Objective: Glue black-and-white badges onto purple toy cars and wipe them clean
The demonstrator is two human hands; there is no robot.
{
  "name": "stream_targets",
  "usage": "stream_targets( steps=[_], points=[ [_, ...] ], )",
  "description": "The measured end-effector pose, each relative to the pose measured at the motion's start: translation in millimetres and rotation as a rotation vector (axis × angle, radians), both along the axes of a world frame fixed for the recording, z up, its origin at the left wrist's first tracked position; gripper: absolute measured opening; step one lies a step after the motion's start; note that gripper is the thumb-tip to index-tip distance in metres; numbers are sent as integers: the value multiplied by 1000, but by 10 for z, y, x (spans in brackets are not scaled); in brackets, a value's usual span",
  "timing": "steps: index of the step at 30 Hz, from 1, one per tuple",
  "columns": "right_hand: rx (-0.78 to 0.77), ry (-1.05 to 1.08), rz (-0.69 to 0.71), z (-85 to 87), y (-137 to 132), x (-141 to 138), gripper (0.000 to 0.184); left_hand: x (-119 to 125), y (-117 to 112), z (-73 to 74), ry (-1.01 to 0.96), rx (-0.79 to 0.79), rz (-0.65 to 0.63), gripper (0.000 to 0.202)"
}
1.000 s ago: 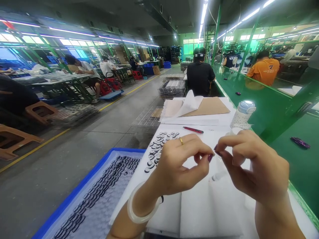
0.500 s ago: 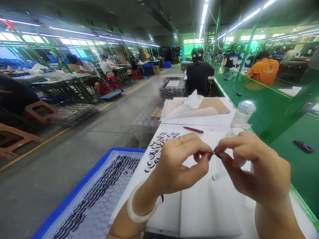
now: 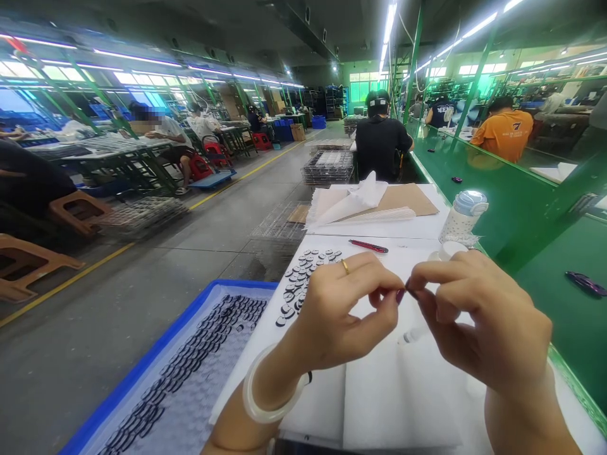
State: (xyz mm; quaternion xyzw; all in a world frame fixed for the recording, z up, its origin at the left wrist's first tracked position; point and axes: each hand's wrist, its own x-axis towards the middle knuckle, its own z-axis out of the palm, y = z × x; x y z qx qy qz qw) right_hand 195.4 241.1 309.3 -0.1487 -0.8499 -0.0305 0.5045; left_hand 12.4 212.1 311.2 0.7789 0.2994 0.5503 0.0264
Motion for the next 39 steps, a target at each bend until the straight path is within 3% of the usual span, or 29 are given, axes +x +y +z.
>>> stream_targets(
  steps=[7, 22, 33, 39],
  points=[
    [-18, -27, 12, -3, 11, -8, 32, 13, -4, 20, -20, -62, -30, 13],
    [15, -50, -54, -30, 69, 9, 30, 13, -19, -2, -8, -23, -38, 14],
    [-88, 33, 92, 15, 27, 12, 34, -24, -9, -1, -13, -19, -39, 13],
    [-60, 28, 66, -3, 5, -7, 33, -19, -4, -2, -6, -15, -36, 13]
  ],
)
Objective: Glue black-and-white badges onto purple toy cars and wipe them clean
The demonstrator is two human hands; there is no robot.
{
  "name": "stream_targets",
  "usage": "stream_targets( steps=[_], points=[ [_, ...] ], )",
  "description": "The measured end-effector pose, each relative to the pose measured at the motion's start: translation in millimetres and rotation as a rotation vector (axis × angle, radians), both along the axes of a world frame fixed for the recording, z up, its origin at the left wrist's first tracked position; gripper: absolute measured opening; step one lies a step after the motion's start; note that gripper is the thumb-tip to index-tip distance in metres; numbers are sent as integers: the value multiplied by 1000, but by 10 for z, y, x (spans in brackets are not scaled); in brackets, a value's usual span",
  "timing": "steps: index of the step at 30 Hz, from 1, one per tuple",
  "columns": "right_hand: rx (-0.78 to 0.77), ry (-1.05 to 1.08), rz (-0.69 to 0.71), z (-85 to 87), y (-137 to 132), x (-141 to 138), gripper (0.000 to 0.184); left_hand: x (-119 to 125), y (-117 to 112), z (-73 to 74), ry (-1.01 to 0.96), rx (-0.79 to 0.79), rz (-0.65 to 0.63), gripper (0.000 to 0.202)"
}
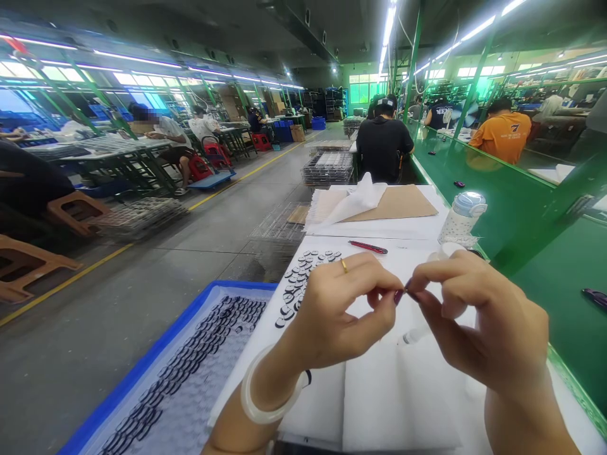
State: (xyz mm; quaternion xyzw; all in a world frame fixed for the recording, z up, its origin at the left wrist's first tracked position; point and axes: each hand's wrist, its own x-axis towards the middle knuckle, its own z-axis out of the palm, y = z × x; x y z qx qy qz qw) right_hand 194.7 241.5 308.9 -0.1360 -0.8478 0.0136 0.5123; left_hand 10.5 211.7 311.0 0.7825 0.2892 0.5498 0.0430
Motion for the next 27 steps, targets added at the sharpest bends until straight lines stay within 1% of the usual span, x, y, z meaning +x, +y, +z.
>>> stream_targets(
  steps=[2, 10, 16, 21, 27],
  points=[
    [19, -11, -27, -7, -8, -7, 33, 0, 0, -2, 7, 3, 0, 13],
    [21, -45, -57, -20, -24, -27, 33, 6, -9, -6, 12, -11, 24, 15],
    [27, -51, -63, -32, -13, -59, 32, 9, -3, 3, 20, -10, 39, 14],
    [38, -28, -34, -32, 5, -67, 30, 11, 7, -6, 11, 2, 37, 13],
    [56, -14, -62, -33, 70, -57, 29, 11, -6, 2, 14, 3, 21, 13]
  ],
)
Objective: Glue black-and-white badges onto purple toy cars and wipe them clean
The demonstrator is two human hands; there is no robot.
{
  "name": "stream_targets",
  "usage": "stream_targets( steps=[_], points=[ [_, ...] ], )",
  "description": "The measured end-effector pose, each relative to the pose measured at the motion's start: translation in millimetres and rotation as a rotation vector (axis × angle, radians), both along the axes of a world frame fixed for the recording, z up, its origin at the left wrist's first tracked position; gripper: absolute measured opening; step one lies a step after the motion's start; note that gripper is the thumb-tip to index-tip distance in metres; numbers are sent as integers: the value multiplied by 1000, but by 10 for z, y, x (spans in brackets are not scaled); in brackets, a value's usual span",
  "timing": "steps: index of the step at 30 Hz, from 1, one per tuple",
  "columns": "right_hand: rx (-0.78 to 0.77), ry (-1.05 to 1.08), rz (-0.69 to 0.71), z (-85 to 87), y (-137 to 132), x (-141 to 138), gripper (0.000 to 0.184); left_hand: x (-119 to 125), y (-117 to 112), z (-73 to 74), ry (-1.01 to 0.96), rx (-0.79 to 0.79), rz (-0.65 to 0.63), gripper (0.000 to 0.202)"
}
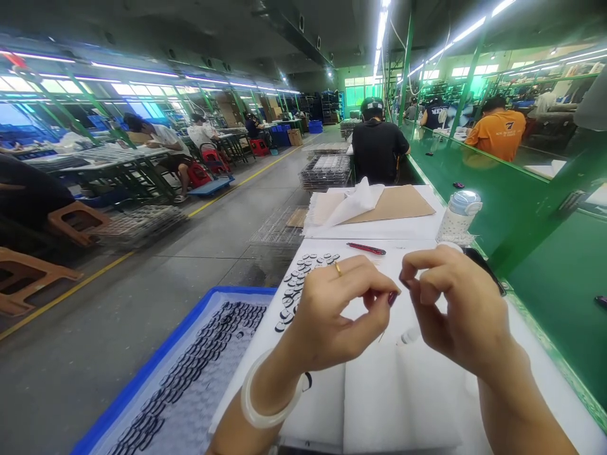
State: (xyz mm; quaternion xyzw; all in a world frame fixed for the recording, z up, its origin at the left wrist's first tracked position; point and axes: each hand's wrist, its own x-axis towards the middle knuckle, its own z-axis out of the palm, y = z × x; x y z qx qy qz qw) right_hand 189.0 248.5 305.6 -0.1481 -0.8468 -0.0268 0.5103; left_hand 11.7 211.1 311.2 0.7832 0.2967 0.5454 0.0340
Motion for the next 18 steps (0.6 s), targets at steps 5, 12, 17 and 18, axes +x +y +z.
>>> stream_targets(
  steps=[5, 12, 17, 18],
  points=[
    [-29, 41, 49, 9, -28, 40, 32, -12, -9, 11, 7, -7, -2, 13],
    [-58, 1, 70, -28, -29, -10, 30, 4, 4, -3, 14, -15, 14, 12],
    [-121, 76, 78, 139, -292, 171, 32, -26, -91, 30, 13, 4, -71, 19],
    [-152, 118, 24, 220, -360, 288, 33, -57, -109, 36, 11, 8, -76, 21]
  ],
)
